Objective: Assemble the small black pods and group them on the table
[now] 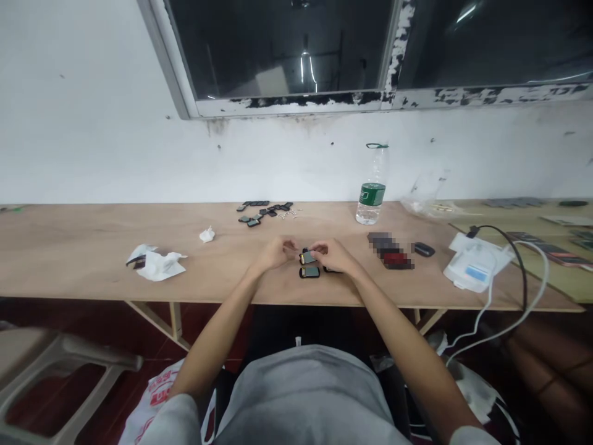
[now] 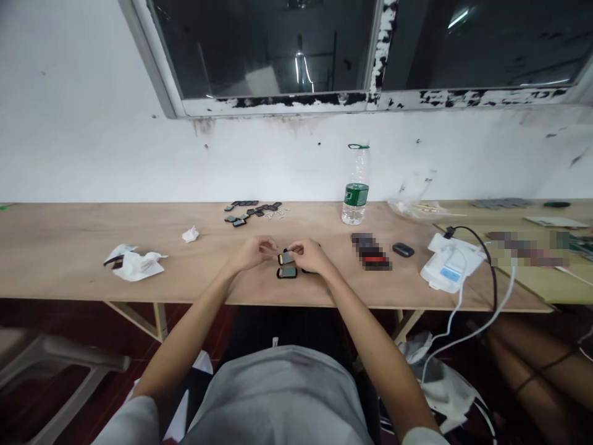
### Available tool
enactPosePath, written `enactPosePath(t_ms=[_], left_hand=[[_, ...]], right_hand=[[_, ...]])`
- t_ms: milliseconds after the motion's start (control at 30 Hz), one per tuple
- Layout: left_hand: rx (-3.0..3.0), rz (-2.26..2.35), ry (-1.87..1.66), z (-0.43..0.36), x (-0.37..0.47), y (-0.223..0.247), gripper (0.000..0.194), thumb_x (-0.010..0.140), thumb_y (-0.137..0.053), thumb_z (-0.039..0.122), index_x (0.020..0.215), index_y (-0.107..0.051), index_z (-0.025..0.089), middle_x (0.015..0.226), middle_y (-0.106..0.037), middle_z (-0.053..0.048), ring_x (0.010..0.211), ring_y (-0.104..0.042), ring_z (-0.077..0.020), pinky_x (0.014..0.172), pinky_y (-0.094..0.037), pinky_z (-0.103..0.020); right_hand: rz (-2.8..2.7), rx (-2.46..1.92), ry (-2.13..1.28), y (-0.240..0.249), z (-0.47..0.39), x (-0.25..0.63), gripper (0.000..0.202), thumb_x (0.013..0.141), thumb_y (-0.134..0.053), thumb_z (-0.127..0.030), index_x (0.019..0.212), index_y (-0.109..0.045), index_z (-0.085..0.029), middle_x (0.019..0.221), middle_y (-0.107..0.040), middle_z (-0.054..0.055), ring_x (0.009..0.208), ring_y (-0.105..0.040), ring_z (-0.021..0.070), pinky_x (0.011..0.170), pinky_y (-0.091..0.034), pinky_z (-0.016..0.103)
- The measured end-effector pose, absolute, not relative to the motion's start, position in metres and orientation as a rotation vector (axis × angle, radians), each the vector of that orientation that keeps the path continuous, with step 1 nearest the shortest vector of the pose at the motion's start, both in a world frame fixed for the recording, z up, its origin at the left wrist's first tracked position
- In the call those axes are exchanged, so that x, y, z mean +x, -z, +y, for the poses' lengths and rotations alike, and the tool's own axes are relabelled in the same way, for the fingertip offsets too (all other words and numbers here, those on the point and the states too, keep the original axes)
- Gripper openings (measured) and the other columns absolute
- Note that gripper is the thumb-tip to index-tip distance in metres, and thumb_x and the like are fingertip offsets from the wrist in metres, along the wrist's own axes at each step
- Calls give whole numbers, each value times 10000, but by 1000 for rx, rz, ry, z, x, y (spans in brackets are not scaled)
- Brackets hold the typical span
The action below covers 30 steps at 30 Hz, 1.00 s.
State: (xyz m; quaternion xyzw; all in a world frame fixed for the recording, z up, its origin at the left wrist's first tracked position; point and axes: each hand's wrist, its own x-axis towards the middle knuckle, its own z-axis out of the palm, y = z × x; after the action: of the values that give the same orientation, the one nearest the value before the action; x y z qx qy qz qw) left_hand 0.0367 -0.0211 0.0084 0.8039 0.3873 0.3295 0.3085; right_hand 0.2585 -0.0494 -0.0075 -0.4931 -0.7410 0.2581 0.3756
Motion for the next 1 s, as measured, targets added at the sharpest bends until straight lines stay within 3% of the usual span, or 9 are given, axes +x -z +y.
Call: enactPosePath(t_ms=[167,300,500,600,833,1000], left_hand=[[2251,1187,-806,-7,20,-4,226,701,-754,284,886,-685,174,989,-735,-83,931,-679,-245,831,-548,-368],[2268,1280,-766,2,9,2,276,682,-793,330,895,-700,180,1005,-728,-91,970,-672,-267,820,-545,-369],[2249,1391,-669,1,6,4,332,656,-821,361,925,-727,190,1013,-737,-98,906,-682,-275,794,-546,-365],[2234,1409,-630,-2,8,1,322,642,-821,340,916,-747,188,976,-742,-94,859,-685,-273,750,-542,-350],[2242,1386,-627,-1,10,3,205,636,-755,240,832,-749,179,849,-732,-70,782,-656,-239,717,-520,-338],[2248,1347,-630,0,10,5,137,659,-711,218,790,-729,183,816,-718,-58,759,-642,-227,689,-497,-328]], right_hand=[[-2004,-1392,-565,12,-49,259,197,857,-633,-213,959,-798,-177,815,-772,61,719,-671,191,671,-492,271],[-2081,-1393,-497,10,-51,258,207,861,-635,-191,991,-795,-184,864,-774,72,746,-664,200,710,-491,288],[-2154,-1373,-206,19,-46,260,417,851,-512,-33,1174,-739,-166,1249,-694,138,1176,-594,271,1020,-440,373],[-2209,-1386,-175,25,-44,260,450,852,-496,-26,1201,-717,-203,1352,-651,117,1275,-537,290,1077,-388,428],[-2165,-1475,-173,25,-47,259,305,894,-515,-85,1112,-696,-199,1182,-716,125,1188,-586,300,1018,-389,434],[-2116,-1452,-175,24,-46,260,249,857,-585,-87,1065,-666,-199,1190,-698,113,1165,-577,294,1010,-387,426]])
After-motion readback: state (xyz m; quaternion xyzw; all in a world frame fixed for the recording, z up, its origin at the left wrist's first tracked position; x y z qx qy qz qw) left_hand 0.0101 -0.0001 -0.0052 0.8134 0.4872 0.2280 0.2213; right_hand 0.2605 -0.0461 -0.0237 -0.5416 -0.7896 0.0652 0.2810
